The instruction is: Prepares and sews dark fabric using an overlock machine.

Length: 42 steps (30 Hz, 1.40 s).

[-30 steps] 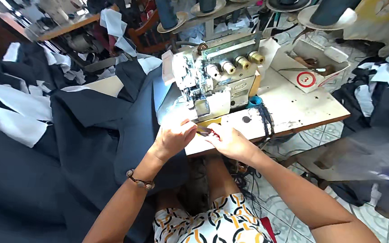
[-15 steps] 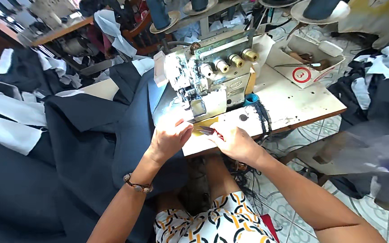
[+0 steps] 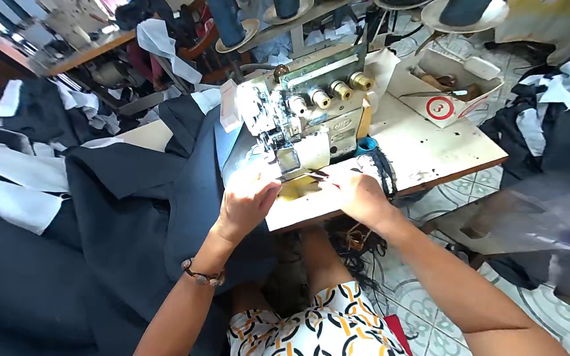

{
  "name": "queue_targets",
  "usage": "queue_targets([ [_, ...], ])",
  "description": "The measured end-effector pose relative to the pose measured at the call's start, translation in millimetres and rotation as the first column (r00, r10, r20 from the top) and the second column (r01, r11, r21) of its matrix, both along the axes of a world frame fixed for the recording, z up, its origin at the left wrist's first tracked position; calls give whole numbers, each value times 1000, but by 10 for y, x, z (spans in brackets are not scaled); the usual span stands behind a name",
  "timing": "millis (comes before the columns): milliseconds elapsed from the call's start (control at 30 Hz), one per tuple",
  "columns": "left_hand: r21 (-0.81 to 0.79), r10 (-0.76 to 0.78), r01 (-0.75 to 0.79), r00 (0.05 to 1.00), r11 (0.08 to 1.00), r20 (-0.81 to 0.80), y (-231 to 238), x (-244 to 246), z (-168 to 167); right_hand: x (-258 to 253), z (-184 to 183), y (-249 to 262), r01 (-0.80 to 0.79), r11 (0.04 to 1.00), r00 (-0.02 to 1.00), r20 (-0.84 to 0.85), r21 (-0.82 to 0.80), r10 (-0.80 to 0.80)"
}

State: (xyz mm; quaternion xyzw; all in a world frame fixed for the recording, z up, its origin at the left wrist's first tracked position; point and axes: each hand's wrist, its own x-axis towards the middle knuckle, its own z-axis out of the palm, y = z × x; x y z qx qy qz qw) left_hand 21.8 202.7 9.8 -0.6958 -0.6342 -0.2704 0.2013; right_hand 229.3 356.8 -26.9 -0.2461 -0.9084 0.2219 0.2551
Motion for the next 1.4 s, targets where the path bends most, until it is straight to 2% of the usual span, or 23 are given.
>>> queue_targets([
  [100,37,-17,13,993,999,114,24,15,-48,101,-253,294,89,975,996,-4,203,-90],
  [267,14,8,-14,936,1000,353,36,60,-28,247,-446,524,44,984,994,96,172,-61],
  [333,-3,25,-27,881,1000,473,24,57,-39,354,-369,705,63,989,997,28,135,-67],
  [433,16,9,-24,790,1000,613,-10,32,-74,574,26,1135,193,964,980,2,181,-197],
  [533,43,-8,-27,763,999,646,-12,35,-94,713,362,1647,297,915,949,23,273,-315],
  [633,54,8,-56,762,997,647,7,52,-101,691,542,1994,356,880,900,139,315,-414],
  [800,71,4,-66,765,995,644,8,80,-99,561,511,2261,397,882,805,366,253,-467],
  [933,118,-19,-94,694,989,720,-43,208,-34,620,593,2292,412,884,804,368,221,-467],
  [1000,140,-52,-98,608,985,792,-80,276,-23,733,762,2157,414,883,836,291,222,-465],
  [1067,160,-89,-107,483,981,871,-95,314,-55,926,922,1916,432,889,870,188,151,-455],
  [1100,164,-106,-116,395,980,912,-95,328,-78,1032,938,1785,429,899,892,113,90,-437],
  [1167,138,-115,-150,150,979,982,-79,374,-73,1160,789,1466,390,914,914,-69,-112,-399],
  [1200,125,-124,-173,17,977,992,-60,397,-53,1147,619,1307,310,921,918,-176,-236,-355],
  [1267,95,-140,-207,-218,974,966,-15,435,-4,928,331,831,12,876,892,-391,-482,-228],
  [1333,66,-149,-224,-377,972,914,22,475,26,644,97,326,-180,799,875,-464,-573,-136],
  [1400,48,-157,-233,-473,971,867,54,519,34,363,-63,-101,-276,752,879,-473,-598,-53],
])
